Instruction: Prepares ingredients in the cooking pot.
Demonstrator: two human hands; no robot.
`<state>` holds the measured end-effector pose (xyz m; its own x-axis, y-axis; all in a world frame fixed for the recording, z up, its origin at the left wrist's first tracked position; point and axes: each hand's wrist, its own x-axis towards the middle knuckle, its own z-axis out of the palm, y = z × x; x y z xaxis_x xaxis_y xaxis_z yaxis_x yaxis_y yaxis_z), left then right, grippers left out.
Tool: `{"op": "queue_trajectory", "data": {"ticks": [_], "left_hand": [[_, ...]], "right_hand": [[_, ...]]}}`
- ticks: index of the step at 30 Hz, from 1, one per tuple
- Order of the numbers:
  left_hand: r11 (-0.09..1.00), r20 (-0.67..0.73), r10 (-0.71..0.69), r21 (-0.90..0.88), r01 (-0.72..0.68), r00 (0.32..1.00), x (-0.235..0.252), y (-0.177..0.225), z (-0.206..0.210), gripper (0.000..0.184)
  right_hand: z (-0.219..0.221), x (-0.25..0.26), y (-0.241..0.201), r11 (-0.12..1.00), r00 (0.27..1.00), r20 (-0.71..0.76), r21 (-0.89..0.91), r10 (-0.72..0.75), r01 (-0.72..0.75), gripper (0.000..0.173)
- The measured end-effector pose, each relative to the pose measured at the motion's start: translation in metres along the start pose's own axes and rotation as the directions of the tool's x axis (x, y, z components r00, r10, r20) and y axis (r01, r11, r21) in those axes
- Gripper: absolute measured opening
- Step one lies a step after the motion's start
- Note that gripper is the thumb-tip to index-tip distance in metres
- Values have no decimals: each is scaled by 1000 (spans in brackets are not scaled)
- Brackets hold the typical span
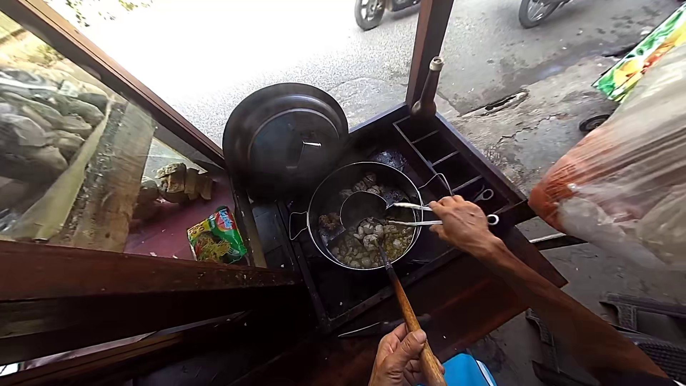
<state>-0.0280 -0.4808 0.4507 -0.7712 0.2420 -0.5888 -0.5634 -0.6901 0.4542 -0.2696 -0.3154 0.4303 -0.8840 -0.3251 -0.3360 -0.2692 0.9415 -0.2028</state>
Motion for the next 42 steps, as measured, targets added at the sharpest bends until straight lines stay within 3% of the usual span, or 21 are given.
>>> {"op": "queue_trajectory", "data": {"ticks": [3, 6, 19, 30, 35, 42], "left_hand": [[1000, 0, 2, 0, -2, 1000, -1, 0, -1, 19], [1000, -2, 5, 4, -5, 1000, -1, -1, -2, 18], [1000, 36, 12, -22, -11, 999, 0, -1, -5, 18], [1000, 26, 4, -31, -3, 1000, 1, 2, -7, 18], [1000, 17, -3, -30, 4, 1000, 1, 1, -7, 19], [1000, 18, -4, -7, 4, 1000, 4, 0, -8, 19]], "right_hand": [[17, 31, -23, 981, 983, 184, -184, -18, 53, 30], [34, 55, -34, 955, 968, 243, -269, -58, 124, 23], [47, 79, -36, 932, 952, 247, -267, -179, 245, 18], [-2, 58, -33, 961, 983, 117, -220, -143, 166, 22], [-19, 61, -73, 960, 971, -3, -150, -239, 236, 16], [6, 99, -132, 919, 926, -88, -192, -366, 345, 17]]}}
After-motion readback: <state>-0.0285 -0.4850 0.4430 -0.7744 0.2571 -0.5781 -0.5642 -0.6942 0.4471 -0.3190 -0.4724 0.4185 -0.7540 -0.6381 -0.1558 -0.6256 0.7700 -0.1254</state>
